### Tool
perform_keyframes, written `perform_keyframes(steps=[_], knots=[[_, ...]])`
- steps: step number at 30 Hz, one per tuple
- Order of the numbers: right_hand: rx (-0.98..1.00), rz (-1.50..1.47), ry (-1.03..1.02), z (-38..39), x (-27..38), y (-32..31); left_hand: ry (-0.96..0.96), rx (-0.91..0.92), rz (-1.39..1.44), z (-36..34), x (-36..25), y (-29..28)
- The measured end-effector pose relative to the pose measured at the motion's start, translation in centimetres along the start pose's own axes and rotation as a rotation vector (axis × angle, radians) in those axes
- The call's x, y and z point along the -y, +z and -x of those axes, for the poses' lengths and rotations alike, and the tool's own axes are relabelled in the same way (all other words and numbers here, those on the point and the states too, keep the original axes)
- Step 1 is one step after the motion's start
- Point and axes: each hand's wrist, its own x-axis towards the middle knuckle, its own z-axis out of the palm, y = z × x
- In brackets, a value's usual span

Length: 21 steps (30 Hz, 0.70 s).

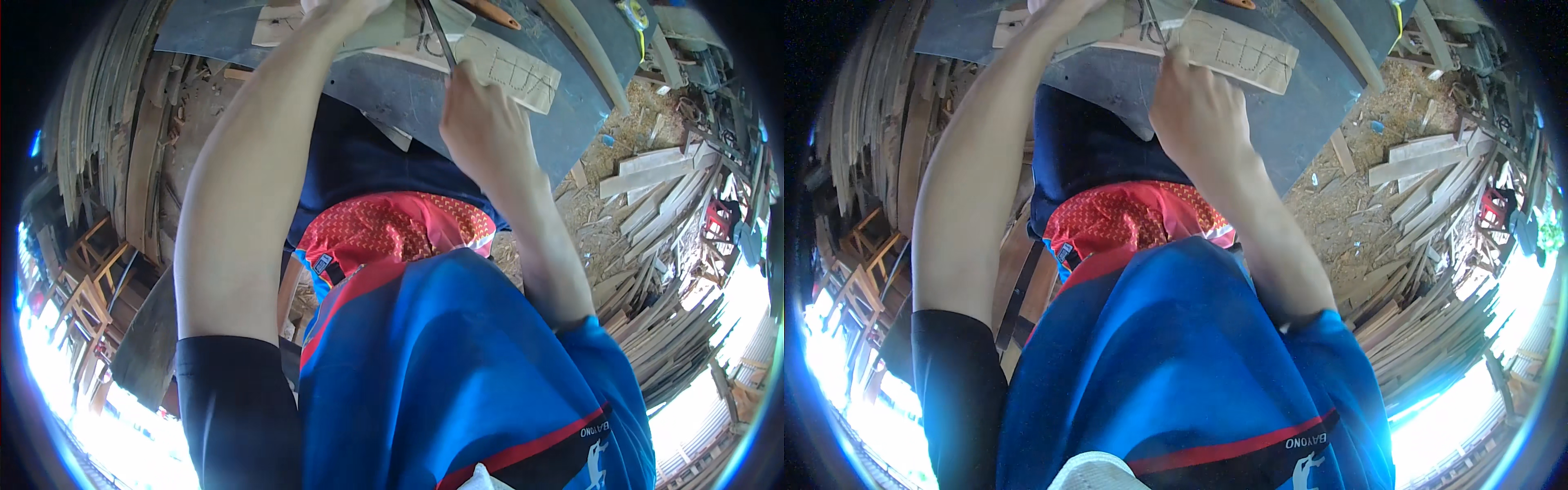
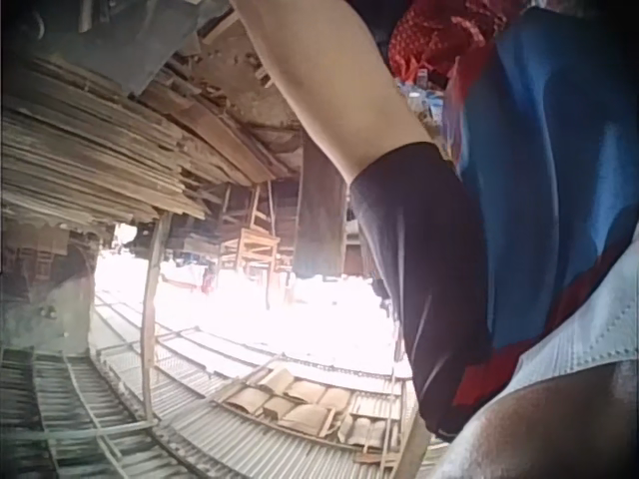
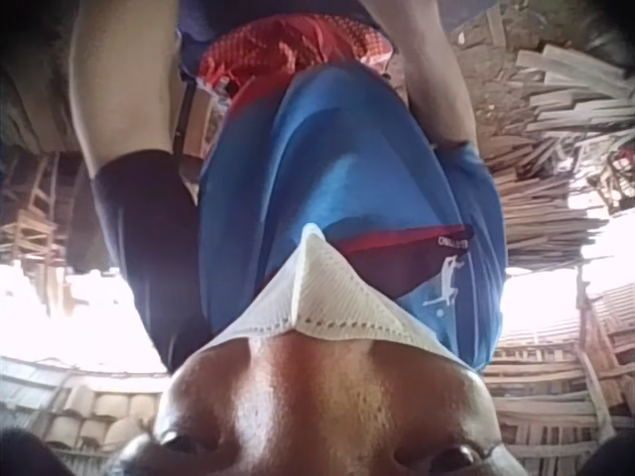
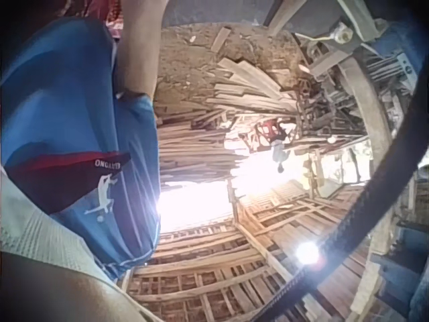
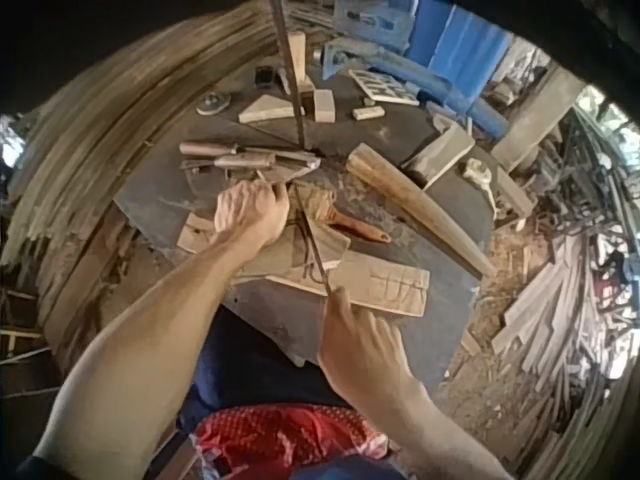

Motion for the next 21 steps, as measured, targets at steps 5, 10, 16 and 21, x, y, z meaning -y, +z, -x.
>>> perform_keyframes(steps=[5, 10, 16, 21], knots=[[-0.193, -0.017, -0.101, -3.4, -1.5, 2.0, 0.166, -0.017, -0.063, -0.3, 0.7, -0.6], [0.002, 0.022, -0.058, -0.3, -0.9, -0.2, -0.113, 0.085, 0.04, 0.3, -0.6, -2.0], [-0.027, 0.008, -0.029, -1.2, 0.2, 1.0, 0.046, 0.085, 0.002, -0.8, -0.6, -1.0], [0.008, 0.024, 0.002, 0.5, -1.8, -0.8, 0.075, 0.063, -0.012, -0.5, -0.6, -0.5]])
